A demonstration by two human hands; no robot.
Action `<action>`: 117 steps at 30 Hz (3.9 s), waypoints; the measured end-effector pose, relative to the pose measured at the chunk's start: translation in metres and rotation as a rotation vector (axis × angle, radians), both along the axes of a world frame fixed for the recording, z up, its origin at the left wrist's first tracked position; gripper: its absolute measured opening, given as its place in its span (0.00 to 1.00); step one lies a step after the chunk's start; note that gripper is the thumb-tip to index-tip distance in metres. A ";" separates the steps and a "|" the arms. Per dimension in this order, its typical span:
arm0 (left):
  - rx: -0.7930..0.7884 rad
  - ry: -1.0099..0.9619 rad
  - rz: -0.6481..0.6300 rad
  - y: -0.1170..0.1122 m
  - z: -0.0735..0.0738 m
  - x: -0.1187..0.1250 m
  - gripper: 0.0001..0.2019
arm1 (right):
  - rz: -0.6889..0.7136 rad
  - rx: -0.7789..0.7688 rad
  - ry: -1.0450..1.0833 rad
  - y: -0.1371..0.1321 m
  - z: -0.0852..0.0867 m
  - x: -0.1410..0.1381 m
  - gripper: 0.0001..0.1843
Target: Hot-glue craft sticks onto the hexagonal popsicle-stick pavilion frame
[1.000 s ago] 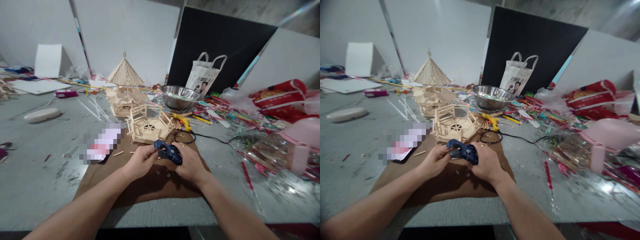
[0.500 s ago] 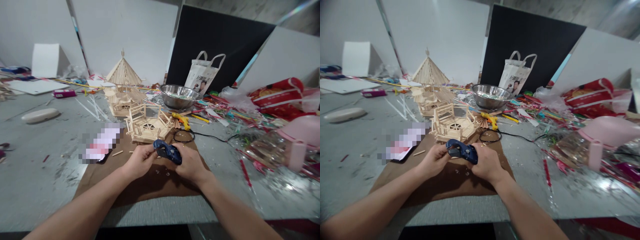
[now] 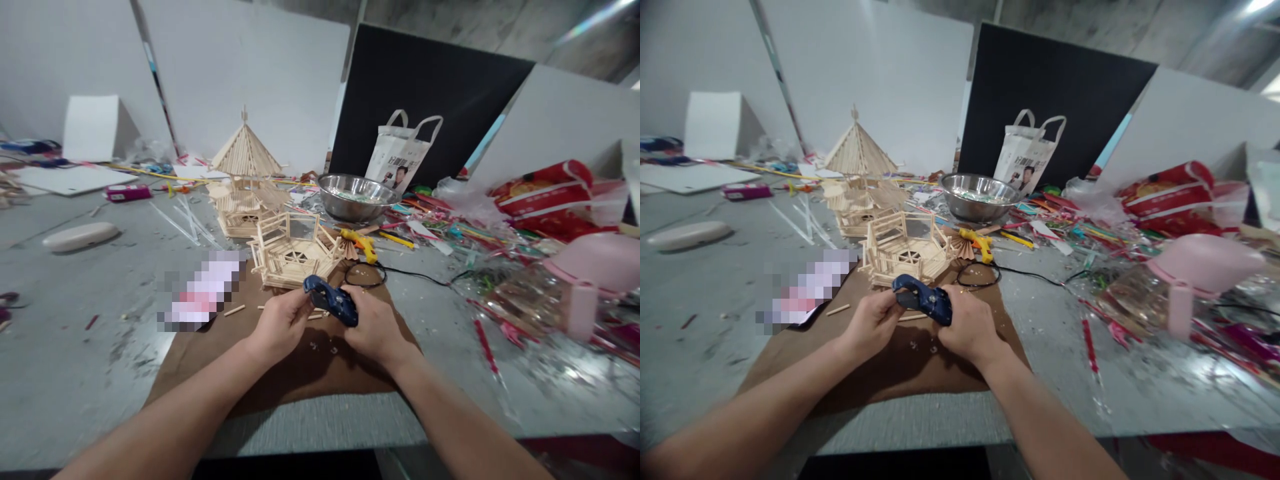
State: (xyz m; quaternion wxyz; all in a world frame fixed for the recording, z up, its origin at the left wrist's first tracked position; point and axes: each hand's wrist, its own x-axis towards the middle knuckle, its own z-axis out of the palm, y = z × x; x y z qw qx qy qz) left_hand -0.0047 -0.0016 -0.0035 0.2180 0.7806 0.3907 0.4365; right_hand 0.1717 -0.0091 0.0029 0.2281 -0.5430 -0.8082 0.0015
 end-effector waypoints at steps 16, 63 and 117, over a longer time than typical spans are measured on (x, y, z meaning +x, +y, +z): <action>-0.482 -0.160 -0.436 0.005 0.014 -0.011 0.13 | 0.118 -0.002 -0.030 -0.002 0.005 0.007 0.22; -0.688 -0.225 -0.492 0.003 0.017 -0.012 0.12 | 0.152 -0.081 0.008 -0.003 0.008 0.006 0.22; -0.311 -0.158 -0.283 0.011 -0.002 -0.006 0.14 | -0.071 -0.085 -0.121 -0.003 0.004 0.003 0.12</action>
